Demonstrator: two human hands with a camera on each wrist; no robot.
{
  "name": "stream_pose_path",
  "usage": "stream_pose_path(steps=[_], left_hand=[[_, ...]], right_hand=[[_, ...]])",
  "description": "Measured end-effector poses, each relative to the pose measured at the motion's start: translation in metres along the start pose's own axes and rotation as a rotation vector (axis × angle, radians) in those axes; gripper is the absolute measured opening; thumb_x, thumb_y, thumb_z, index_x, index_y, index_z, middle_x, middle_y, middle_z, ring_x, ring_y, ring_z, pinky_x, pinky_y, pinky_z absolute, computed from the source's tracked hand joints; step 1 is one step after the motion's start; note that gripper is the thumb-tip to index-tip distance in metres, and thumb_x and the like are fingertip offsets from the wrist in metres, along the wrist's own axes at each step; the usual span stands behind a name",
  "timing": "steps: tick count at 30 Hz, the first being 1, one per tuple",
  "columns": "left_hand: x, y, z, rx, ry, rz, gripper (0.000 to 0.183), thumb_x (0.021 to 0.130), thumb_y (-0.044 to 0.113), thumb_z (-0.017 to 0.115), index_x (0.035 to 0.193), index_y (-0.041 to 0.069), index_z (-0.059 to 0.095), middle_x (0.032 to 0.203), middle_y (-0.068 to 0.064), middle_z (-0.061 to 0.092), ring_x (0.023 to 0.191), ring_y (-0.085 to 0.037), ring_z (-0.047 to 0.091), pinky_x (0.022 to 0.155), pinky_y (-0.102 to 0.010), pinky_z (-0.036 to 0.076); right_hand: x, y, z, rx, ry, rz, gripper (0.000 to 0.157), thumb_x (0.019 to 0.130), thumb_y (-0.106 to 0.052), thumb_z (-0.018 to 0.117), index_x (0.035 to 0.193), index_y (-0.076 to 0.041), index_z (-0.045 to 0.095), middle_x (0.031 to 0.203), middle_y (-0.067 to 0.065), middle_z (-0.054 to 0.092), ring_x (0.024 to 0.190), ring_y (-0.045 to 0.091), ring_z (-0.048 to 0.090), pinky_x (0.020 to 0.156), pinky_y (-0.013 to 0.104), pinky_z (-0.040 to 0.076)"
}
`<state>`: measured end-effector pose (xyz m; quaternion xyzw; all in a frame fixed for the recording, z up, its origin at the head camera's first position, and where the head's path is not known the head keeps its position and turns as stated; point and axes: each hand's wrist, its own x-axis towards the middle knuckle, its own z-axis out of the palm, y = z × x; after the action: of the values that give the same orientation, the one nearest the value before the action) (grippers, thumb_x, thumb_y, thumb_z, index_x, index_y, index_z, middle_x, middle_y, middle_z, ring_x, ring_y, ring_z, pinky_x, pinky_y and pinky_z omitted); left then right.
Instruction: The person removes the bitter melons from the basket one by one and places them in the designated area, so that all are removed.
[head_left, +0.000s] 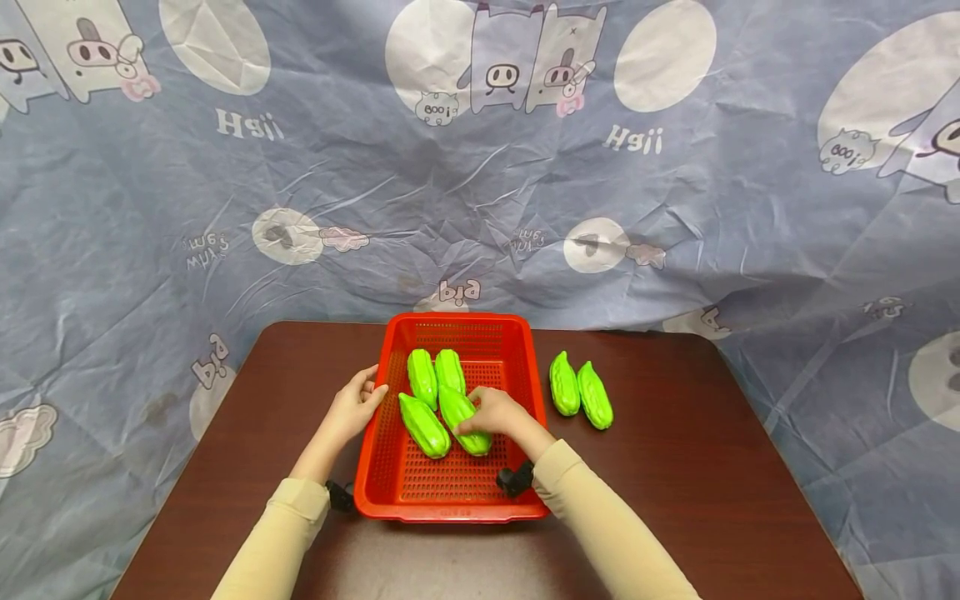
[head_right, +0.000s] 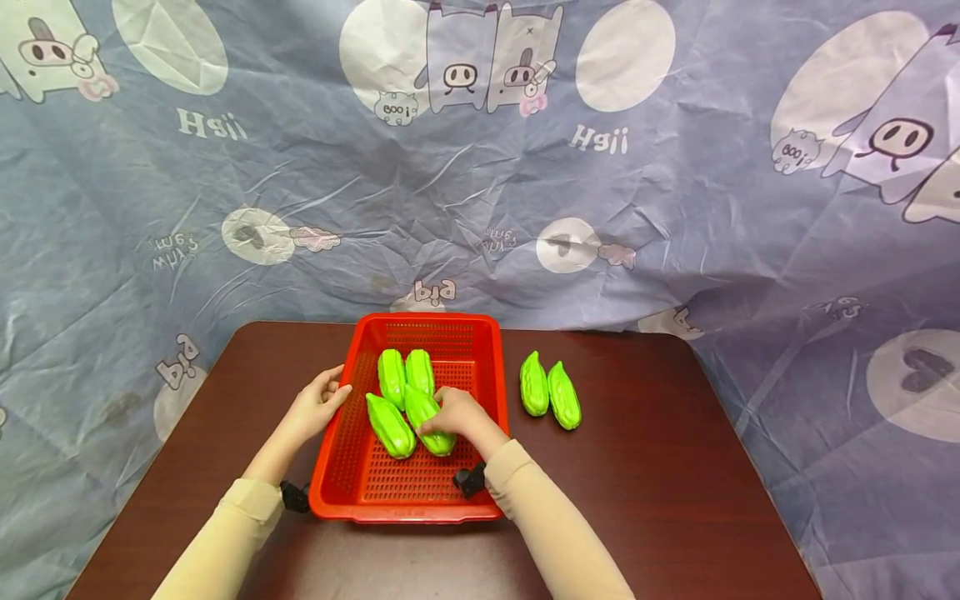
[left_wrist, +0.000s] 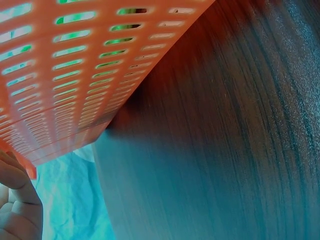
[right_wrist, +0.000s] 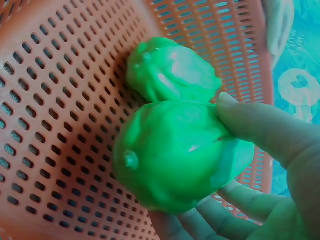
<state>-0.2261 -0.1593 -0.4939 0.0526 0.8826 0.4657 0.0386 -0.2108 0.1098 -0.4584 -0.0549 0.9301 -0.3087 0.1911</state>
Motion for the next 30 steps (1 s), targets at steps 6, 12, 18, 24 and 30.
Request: stream_pose_path(steps=[6, 12, 18, 24, 30], left_hand=[[0.0, 0.0, 0.001, -0.002, 0.0, 0.003, 0.055, 0.102, 0.021, 0.056, 0.149, -0.002, 0.037, 0.106, -0.019, 0.062, 0.086, -0.023, 0.062, 0.07, -0.029, 0.05], [0.0, 0.001, 0.001, -0.007, 0.003, 0.002, 0.055, 0.102, 0.022, 0.055, 0.149, -0.001, 0.037, 0.107, -0.018, 0.063, 0.086, -0.022, 0.063, 0.07, -0.03, 0.051], [0.0, 0.0, 0.001, -0.035, -0.002, 0.003, 0.056, 0.102, 0.023, 0.056, 0.149, -0.001, 0.037, 0.107, -0.018, 0.061, 0.085, -0.021, 0.061, 0.07, -0.028, 0.05], [0.0, -0.001, 0.001, -0.058, -0.003, -0.001, 0.055, 0.102, 0.022, 0.056, 0.149, 0.0, 0.037, 0.107, -0.018, 0.061, 0.085, -0.019, 0.061, 0.07, -0.029, 0.051], [0.001, -0.002, 0.002, -0.062, -0.003, 0.004, 0.056, 0.102, 0.022, 0.056, 0.149, -0.001, 0.037, 0.107, -0.018, 0.061, 0.084, -0.018, 0.061, 0.07, -0.027, 0.05]], right_hand=[[-0.005, 0.0, -0.014, 0.017, 0.071, -0.02, 0.066, 0.074, -0.032, 0.086, 0.128, -0.004, 0.06, 0.103, 0.009, 0.068, 0.087, 0.019, 0.062, 0.073, 0.031, 0.05], [-0.009, 0.004, -0.031, 0.069, 0.166, -0.028, 0.067, 0.077, -0.034, 0.083, 0.133, -0.006, 0.058, 0.111, 0.013, 0.068, 0.098, 0.026, 0.064, 0.079, 0.037, 0.052], [-0.012, 0.011, -0.048, 0.194, 0.272, -0.026, 0.067, 0.082, -0.031, 0.079, 0.137, -0.002, 0.053, 0.12, 0.018, 0.066, 0.107, 0.032, 0.064, 0.087, 0.044, 0.052], [-0.017, 0.02, -0.065, 0.292, 0.375, 0.003, 0.069, 0.086, -0.029, 0.076, 0.143, -0.003, 0.047, 0.128, 0.02, 0.063, 0.115, 0.034, 0.062, 0.091, 0.045, 0.052], [-0.026, 0.037, -0.086, 0.315, 0.469, 0.033, 0.067, 0.089, -0.031, 0.072, 0.144, -0.004, 0.046, 0.132, 0.02, 0.061, 0.119, 0.034, 0.061, 0.095, 0.046, 0.05]])
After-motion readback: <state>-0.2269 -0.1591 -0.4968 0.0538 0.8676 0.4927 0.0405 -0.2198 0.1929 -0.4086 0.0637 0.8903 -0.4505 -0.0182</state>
